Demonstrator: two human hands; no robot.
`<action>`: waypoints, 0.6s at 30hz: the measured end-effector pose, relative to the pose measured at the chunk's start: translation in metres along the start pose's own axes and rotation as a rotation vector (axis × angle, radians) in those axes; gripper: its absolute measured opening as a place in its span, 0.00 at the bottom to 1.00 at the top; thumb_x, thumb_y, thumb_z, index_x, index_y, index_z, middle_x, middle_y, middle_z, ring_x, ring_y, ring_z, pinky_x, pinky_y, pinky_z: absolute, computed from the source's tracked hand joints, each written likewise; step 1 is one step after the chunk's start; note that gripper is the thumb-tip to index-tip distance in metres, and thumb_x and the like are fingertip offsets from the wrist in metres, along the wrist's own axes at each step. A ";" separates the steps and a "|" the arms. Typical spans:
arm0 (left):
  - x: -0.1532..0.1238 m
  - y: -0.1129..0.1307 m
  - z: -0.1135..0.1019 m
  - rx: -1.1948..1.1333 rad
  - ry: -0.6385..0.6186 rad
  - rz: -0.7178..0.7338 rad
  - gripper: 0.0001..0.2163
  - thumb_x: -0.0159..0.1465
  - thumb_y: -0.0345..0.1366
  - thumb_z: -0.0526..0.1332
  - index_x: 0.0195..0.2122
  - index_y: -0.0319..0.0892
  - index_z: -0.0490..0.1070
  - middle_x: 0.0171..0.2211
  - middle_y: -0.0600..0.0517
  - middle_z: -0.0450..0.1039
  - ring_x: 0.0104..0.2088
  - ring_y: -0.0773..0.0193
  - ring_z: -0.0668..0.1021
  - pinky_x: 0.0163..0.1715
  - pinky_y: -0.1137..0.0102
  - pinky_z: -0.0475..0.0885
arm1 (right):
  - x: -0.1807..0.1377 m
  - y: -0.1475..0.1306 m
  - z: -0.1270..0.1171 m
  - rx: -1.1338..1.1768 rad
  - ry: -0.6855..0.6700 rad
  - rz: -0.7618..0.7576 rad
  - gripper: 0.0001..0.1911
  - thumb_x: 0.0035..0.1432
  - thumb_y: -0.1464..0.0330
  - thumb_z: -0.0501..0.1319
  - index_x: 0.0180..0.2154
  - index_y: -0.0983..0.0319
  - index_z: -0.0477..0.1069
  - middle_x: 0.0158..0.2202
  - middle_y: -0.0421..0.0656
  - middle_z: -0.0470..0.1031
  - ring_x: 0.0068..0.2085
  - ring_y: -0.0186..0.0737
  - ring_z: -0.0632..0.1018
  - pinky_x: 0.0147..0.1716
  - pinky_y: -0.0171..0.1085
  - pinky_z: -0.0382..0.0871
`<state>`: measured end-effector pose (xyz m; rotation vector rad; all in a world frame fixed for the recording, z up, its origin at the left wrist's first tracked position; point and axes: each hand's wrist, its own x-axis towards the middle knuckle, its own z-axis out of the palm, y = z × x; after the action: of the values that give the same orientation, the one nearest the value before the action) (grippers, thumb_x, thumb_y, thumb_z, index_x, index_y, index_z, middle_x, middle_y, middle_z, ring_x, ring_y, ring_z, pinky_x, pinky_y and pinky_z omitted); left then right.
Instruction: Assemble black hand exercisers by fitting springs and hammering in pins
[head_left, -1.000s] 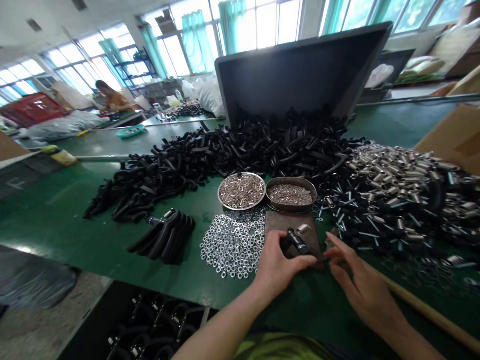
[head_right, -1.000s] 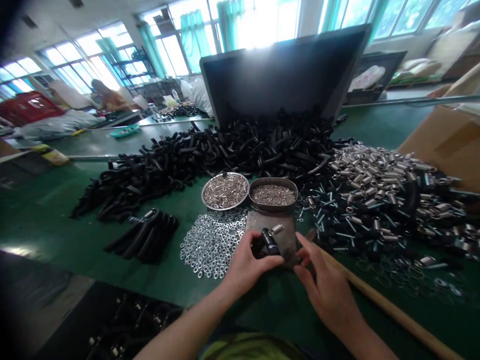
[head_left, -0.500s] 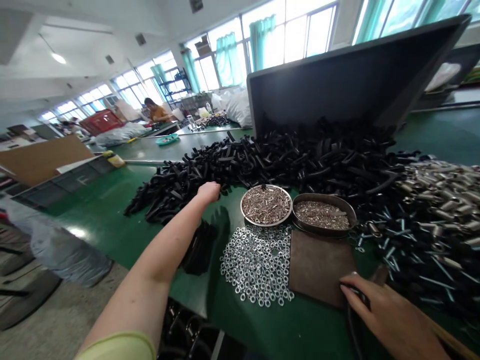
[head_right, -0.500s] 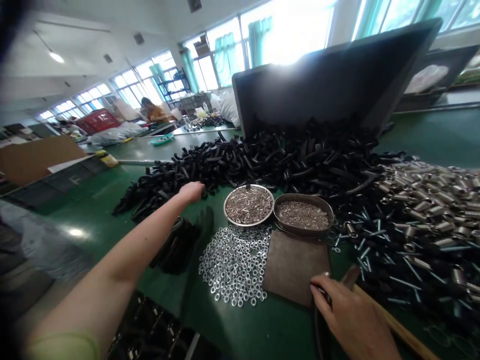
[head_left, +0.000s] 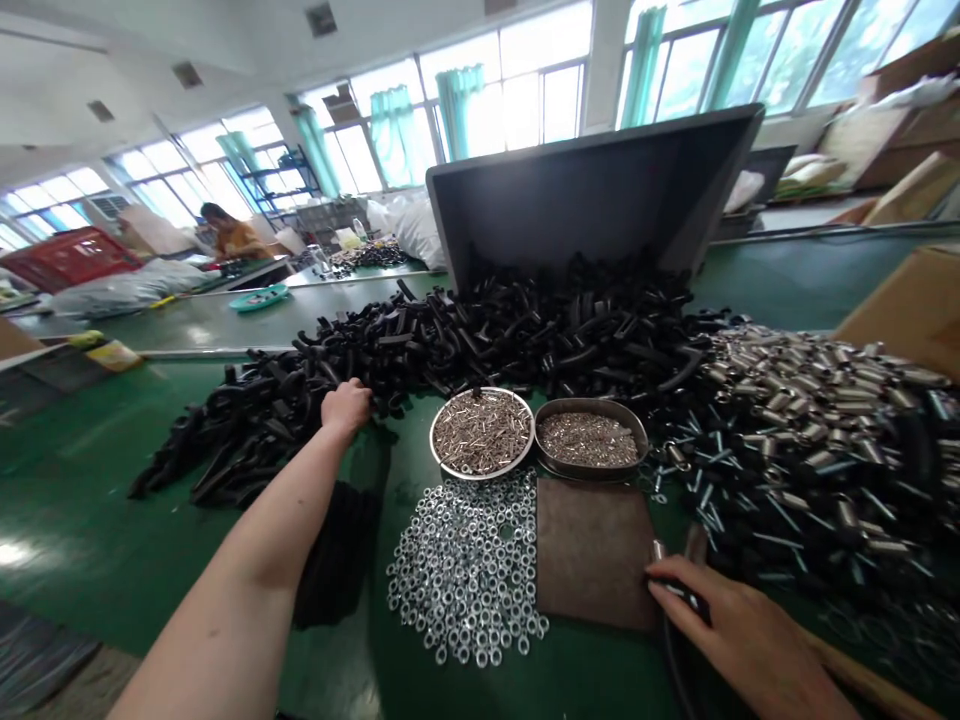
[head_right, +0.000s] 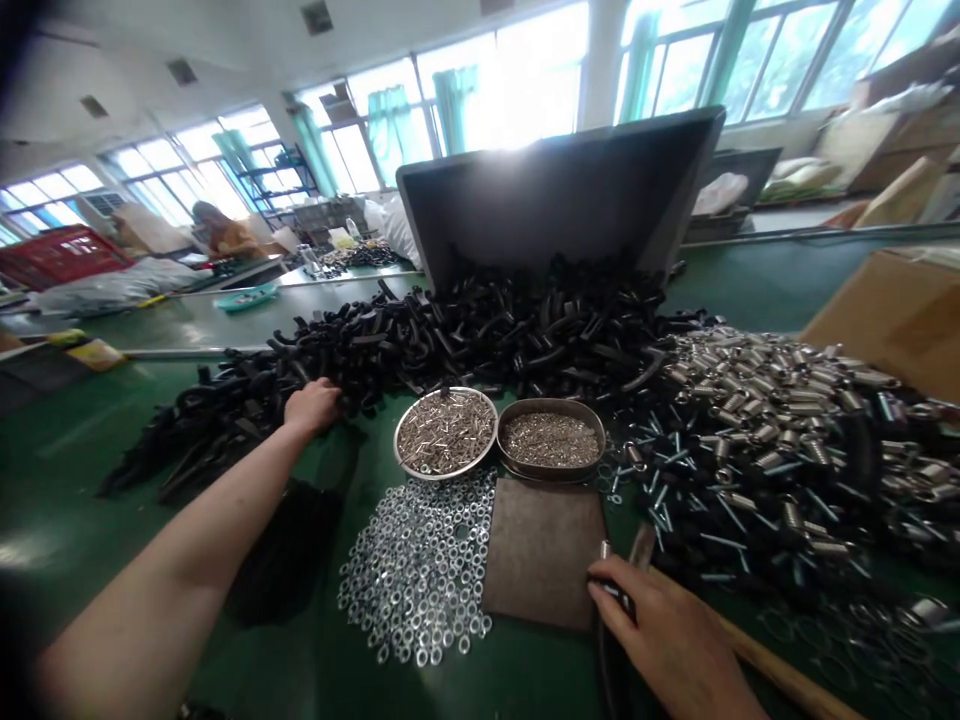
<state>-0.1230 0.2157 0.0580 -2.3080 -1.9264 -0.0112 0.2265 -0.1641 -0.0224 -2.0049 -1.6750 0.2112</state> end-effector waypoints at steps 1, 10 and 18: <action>0.000 0.001 -0.006 -0.007 0.034 -0.032 0.12 0.61 0.39 0.58 0.42 0.39 0.70 0.48 0.42 0.69 0.48 0.50 0.70 0.40 0.64 0.67 | 0.001 0.001 -0.005 0.037 -0.003 0.044 0.10 0.57 0.58 0.55 0.34 0.50 0.75 0.32 0.36 0.81 0.28 0.43 0.80 0.25 0.36 0.74; -0.156 0.119 -0.052 -1.686 -0.155 0.021 0.20 0.59 0.58 0.53 0.35 0.44 0.58 0.19 0.60 0.60 0.17 0.71 0.65 0.17 0.76 0.63 | 0.003 -0.054 -0.037 0.476 0.189 0.191 0.15 0.58 0.57 0.54 0.31 0.58 0.75 0.30 0.40 0.79 0.30 0.39 0.78 0.27 0.31 0.71; -0.298 0.198 -0.035 -1.964 -0.870 -0.003 0.29 0.43 0.36 0.73 0.43 0.44 0.58 0.22 0.62 0.60 0.18 0.77 0.60 0.14 0.81 0.51 | -0.012 -0.091 -0.030 0.514 0.288 -0.040 0.10 0.61 0.66 0.56 0.30 0.60 0.73 0.28 0.39 0.78 0.30 0.35 0.78 0.29 0.29 0.68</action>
<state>0.0198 -0.1147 0.0460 -3.6135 -2.8113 -2.0911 0.1569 -0.1746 0.0444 -1.5345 -1.3151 0.2892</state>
